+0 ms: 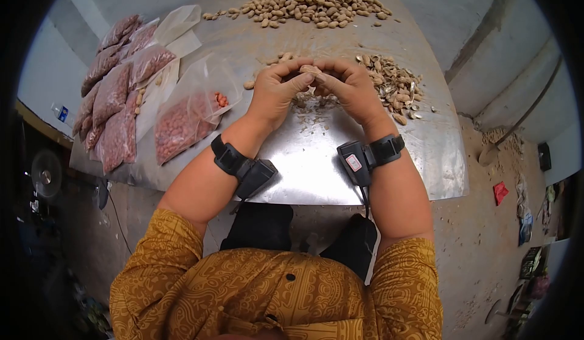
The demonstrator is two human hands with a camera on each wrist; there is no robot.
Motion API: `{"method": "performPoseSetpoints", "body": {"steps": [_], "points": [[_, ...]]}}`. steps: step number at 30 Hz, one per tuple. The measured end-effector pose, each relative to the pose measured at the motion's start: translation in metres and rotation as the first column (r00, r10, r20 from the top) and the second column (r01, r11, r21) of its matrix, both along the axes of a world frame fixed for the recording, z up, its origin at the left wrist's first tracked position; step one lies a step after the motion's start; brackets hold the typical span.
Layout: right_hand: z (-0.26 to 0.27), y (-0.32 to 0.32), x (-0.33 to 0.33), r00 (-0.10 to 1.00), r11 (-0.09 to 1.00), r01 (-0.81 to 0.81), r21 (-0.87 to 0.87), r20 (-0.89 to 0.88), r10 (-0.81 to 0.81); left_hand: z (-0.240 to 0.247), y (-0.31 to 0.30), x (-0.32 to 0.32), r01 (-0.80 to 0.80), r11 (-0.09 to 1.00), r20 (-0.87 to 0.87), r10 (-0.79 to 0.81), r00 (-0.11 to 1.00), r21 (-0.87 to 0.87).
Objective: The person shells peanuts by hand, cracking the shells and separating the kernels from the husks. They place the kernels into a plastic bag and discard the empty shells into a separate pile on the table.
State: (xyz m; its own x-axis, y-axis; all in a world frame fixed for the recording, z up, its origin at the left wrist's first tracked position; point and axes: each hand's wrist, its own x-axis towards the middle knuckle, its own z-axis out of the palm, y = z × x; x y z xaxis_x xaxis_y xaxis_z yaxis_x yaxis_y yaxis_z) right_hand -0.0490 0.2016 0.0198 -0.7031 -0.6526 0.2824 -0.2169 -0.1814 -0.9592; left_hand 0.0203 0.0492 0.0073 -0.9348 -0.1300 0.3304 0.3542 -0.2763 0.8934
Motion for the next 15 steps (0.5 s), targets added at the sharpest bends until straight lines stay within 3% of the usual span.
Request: {"method": "performPoseSetpoints", "body": {"steps": [6,15], "points": [[-0.0047,-0.0036,0.0008,0.999,0.999,-0.011,-0.038,-0.038,0.010,-0.0038,0.0012,-0.0011,-0.006,0.997,0.033,0.004,0.999,0.077],[-0.0072,-0.0010,-0.0032,0.982,0.995,-0.096,-0.028,0.158,0.099,-0.0027,0.0010,0.0003,-0.047,0.998,0.001,0.047,0.999,-0.034]]}}
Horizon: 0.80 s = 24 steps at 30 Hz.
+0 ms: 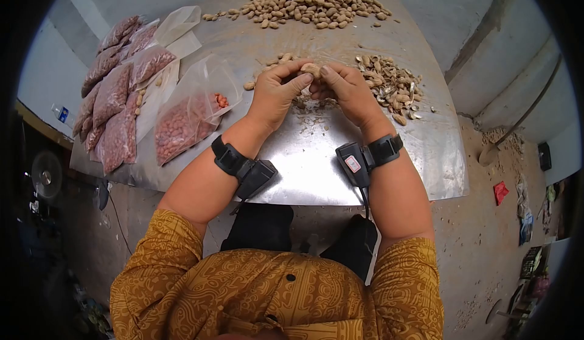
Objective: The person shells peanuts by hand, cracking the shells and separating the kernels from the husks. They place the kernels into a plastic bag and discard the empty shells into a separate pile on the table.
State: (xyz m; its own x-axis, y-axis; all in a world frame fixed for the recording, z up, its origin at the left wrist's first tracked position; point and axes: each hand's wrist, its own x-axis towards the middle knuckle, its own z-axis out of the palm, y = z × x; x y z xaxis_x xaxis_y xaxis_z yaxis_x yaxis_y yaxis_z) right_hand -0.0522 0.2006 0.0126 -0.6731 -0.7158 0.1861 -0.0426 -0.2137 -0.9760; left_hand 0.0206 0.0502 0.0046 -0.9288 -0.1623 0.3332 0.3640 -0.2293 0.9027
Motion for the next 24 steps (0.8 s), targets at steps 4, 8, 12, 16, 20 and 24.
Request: {"method": "performPoseSetpoints", "body": {"steps": [4,8,12,16,20,24], "points": [[0.001,0.001,0.000,0.999,1.000,-0.016,-0.009,0.028,0.016,0.000,0.000,0.000,-0.009,1.000,-0.007,0.009,1.000,-0.029],[-0.003,0.000,-0.003,0.999,0.999,-0.043,-0.008,0.016,0.043,0.002,0.000,0.001,0.016,1.000,0.008,-0.016,1.000,-0.016],[-0.002,-0.001,-0.002,0.998,0.998,-0.062,-0.009,-0.034,0.061,0.006,0.001,0.003,0.025,0.999,0.010,-0.025,1.000,-0.028],[-0.004,-0.002,-0.001,0.998,0.998,-0.059,-0.027,0.019,0.059,0.008,0.002,0.004,-0.048,0.990,0.006,0.049,0.999,-0.136],[0.006,-0.005,0.007,0.994,0.998,0.055,-0.041,0.097,-0.051,-0.001,0.001,-0.004,-0.133,0.935,-0.045,0.126,0.991,-0.328],[0.006,-0.001,0.006,0.999,0.999,0.035,0.034,0.006,-0.035,0.001,0.004,-0.001,-0.041,0.901,0.040,0.064,0.997,-0.432]]}}
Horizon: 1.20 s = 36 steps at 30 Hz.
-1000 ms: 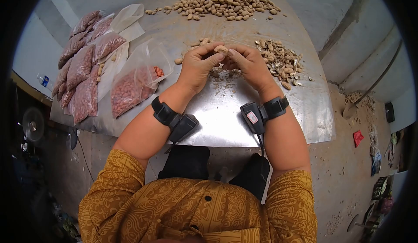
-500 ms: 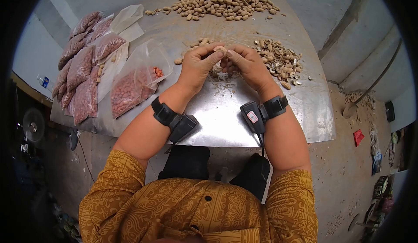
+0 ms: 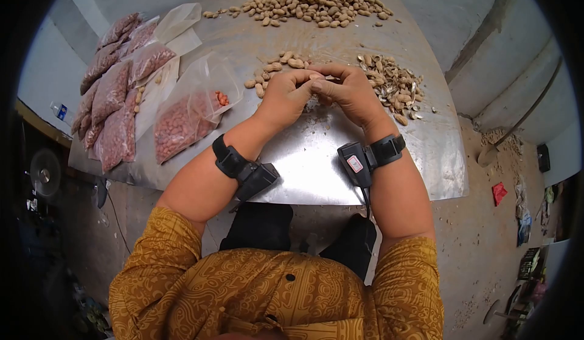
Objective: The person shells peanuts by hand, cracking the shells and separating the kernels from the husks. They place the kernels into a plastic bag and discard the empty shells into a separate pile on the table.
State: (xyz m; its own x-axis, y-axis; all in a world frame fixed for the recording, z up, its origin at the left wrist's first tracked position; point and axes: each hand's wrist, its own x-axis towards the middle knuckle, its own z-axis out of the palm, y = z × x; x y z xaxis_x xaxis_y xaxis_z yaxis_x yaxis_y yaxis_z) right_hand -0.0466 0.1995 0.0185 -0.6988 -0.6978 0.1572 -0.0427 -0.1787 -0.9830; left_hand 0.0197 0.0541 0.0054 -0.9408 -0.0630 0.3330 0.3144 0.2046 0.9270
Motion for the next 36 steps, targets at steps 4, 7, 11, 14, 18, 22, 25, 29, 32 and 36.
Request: {"method": "performPoseSetpoints", "body": {"steps": [4,7,11,14,18,22,25,29,32,36], "points": [[-0.001,-0.002,0.001,0.999,0.999,0.032,-0.011,-0.009,-0.032,0.002,0.002,-0.001,0.020,0.996,0.025,-0.023,0.999,0.083],[-0.002,-0.003,0.000,0.999,0.999,0.041,-0.025,-0.009,-0.042,0.001,0.002,-0.001,0.073,0.986,0.008,-0.075,0.997,0.147],[-0.001,-0.004,0.003,0.998,0.998,0.064,-0.002,-0.017,-0.064,-0.002,0.001,0.000,0.038,0.993,-0.029,-0.035,0.999,0.113],[0.000,-0.002,0.004,0.997,0.999,0.036,0.001,-0.062,-0.036,-0.005,-0.002,-0.004,-0.069,0.997,-0.083,0.066,0.994,-0.028],[0.006,0.002,0.005,0.985,0.997,0.018,0.073,-0.171,-0.005,-0.005,-0.010,-0.006,-0.005,1.000,0.075,0.003,0.997,0.019],[0.008,0.006,0.001,0.958,0.990,0.007,0.139,-0.284,0.033,-0.006,-0.012,-0.006,0.114,0.974,0.271,-0.165,0.948,0.194],[0.005,0.005,0.000,0.928,0.993,0.024,0.112,-0.371,0.020,-0.009,-0.009,-0.008,0.064,0.970,0.243,-0.121,0.962,0.233],[0.002,-0.001,0.004,0.948,0.995,0.098,0.028,-0.308,-0.085,-0.009,-0.010,-0.011,0.038,0.983,0.093,-0.055,0.994,0.178],[0.002,-0.005,0.009,0.939,0.989,0.144,-0.032,-0.310,-0.147,-0.008,-0.012,-0.010,0.040,0.989,0.036,-0.045,0.998,0.144],[0.003,-0.006,0.010,0.897,0.980,0.188,-0.057,-0.396,-0.195,-0.008,-0.009,-0.010,0.027,0.980,-0.022,-0.024,0.999,0.196]]}}
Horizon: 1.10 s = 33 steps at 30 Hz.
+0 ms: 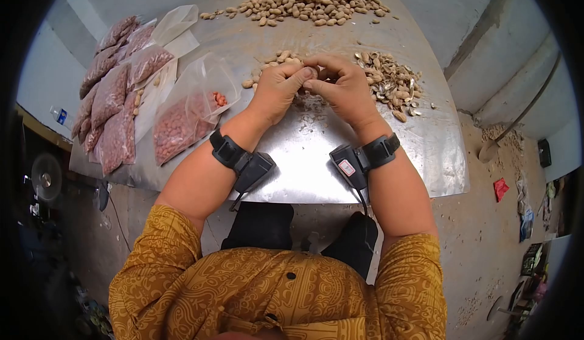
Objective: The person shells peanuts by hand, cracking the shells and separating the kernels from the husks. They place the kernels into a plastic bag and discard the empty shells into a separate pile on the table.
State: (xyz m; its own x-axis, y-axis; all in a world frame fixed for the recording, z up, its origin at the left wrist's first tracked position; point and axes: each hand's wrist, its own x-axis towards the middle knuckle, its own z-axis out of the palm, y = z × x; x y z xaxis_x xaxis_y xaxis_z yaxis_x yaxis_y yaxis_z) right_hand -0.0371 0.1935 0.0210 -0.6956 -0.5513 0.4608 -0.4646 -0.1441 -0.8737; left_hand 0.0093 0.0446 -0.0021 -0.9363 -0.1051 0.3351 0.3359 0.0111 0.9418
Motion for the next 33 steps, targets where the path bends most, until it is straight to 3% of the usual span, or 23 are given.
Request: {"method": "performPoseSetpoints", "body": {"steps": [12,19,22,27,30,31,33], "points": [[0.005,-0.002,0.009,0.996,1.000,0.013,-0.026,0.086,-0.011,0.001,0.005,0.003,0.009,0.990,-0.035,-0.004,0.999,0.143],[0.001,-0.007,0.011,0.995,0.988,0.071,-0.135,0.078,-0.061,0.002,0.007,0.005,0.038,0.964,0.007,-0.042,0.999,0.265],[-0.003,-0.011,0.010,0.993,0.972,0.114,-0.206,0.053,-0.105,0.006,0.013,0.009,0.023,0.917,0.033,-0.040,0.999,0.399],[-0.012,-0.010,0.000,0.987,0.930,0.151,-0.334,0.096,-0.126,0.003,0.012,0.003,0.124,0.742,0.027,-0.188,0.982,0.658],[-0.016,0.002,-0.017,0.920,0.912,0.392,-0.125,0.043,-0.389,0.002,0.007,0.004,0.191,0.689,0.014,-0.281,0.960,0.699],[-0.016,0.006,-0.023,0.848,0.864,0.492,-0.109,-0.162,-0.504,0.002,0.006,0.005,0.209,0.679,0.015,-0.308,0.951,0.704],[-0.014,0.013,-0.037,0.564,0.729,0.669,-0.144,-0.540,-0.625,0.003,0.004,0.005,0.214,0.682,0.020,-0.318,0.948,0.699]]}}
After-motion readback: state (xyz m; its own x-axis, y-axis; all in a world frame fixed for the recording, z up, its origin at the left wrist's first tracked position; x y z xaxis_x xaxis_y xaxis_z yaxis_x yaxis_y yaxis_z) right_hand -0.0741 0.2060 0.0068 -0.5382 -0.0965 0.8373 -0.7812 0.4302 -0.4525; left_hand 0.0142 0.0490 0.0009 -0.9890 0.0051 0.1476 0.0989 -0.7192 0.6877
